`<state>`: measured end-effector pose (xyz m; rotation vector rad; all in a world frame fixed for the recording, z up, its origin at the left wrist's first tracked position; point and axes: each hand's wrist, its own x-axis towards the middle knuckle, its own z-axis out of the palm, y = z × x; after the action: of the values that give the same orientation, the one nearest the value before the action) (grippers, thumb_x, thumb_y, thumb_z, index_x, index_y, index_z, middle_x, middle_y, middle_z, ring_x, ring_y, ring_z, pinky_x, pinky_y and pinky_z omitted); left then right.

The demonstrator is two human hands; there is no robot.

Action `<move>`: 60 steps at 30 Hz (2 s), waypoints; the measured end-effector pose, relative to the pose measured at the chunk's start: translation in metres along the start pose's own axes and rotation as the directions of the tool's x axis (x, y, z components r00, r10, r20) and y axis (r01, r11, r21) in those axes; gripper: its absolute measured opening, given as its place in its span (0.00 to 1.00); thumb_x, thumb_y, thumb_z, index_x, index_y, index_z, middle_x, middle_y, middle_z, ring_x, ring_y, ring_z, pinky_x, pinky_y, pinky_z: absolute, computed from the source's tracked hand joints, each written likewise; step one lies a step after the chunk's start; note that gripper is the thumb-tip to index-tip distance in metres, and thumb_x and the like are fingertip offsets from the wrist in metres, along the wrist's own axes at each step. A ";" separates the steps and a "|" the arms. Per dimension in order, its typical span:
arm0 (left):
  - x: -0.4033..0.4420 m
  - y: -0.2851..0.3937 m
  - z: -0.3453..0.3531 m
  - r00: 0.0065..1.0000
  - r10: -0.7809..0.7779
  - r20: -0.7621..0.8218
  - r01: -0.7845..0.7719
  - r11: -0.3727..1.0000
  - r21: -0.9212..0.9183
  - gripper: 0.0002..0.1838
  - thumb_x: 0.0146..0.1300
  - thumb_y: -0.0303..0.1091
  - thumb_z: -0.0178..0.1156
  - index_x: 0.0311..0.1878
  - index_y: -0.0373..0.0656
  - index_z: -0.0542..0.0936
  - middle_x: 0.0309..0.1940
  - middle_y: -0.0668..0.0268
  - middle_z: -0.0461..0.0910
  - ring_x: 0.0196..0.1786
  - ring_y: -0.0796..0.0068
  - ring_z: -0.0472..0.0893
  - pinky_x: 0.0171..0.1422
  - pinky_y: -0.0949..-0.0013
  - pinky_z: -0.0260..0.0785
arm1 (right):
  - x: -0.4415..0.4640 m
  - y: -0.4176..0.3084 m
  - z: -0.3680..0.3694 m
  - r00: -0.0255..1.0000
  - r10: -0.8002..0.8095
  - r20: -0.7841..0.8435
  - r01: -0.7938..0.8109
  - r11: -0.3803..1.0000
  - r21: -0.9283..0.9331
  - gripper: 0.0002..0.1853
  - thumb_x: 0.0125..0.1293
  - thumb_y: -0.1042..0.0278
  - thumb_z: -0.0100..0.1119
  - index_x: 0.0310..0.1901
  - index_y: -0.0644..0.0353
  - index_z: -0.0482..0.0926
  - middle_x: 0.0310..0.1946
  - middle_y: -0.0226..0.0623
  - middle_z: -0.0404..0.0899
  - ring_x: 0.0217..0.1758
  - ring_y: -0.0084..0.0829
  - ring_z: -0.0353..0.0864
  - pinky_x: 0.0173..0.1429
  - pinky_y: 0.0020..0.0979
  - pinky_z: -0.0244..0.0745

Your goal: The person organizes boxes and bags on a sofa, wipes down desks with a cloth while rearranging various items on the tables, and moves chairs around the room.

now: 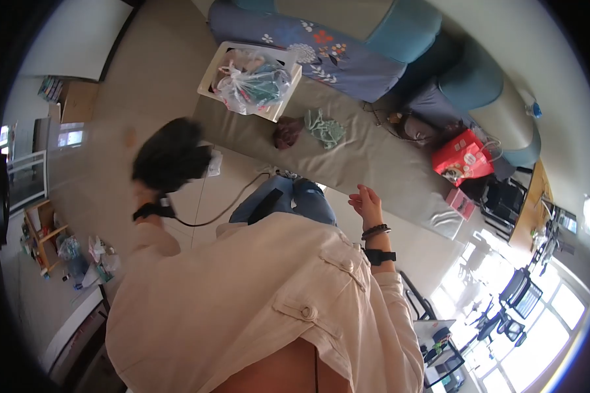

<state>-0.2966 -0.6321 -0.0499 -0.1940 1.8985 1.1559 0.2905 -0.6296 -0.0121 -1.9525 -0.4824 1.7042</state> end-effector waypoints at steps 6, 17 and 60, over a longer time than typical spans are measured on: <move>0.069 0.010 -0.077 0.983 0.093 -0.158 -0.053 0.968 0.245 0.21 0.57 0.41 0.52 0.50 0.38 0.70 0.45 0.57 0.73 0.47 0.63 0.73 0.49 0.63 0.68 | 0.006 0.036 0.003 0.998 -0.016 0.062 0.015 1.000 0.008 0.19 0.64 0.51 0.47 0.48 0.56 0.71 0.29 0.32 0.77 0.31 0.23 0.77 0.32 0.20 0.70; 0.112 -0.060 0.046 0.989 0.104 0.106 -0.148 0.652 0.744 0.22 0.55 0.40 0.55 0.51 0.41 0.69 0.46 0.60 0.71 0.46 0.66 0.71 0.46 0.65 0.66 | -0.019 0.049 0.032 0.958 -0.287 0.007 0.239 0.782 -0.576 0.17 0.57 0.57 0.53 0.45 0.58 0.74 0.27 0.36 0.79 0.31 0.30 0.78 0.39 0.31 0.72; -0.487 -0.474 0.733 -0.376 -0.339 0.862 -0.785 -0.378 -0.491 0.04 0.54 0.34 0.55 0.28 0.44 0.74 0.29 0.60 0.72 0.30 0.55 0.75 0.32 0.58 0.69 | 0.039 0.240 -0.445 0.900 0.053 -0.432 0.084 0.953 0.291 0.15 0.60 0.64 0.51 0.44 0.64 0.74 0.24 0.38 0.79 0.29 0.27 0.79 0.37 0.26 0.73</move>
<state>0.6858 -0.4649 -0.1233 2.6301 0.5443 -0.0066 0.7211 -0.8634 -0.1426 -2.0044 -0.0625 1.1854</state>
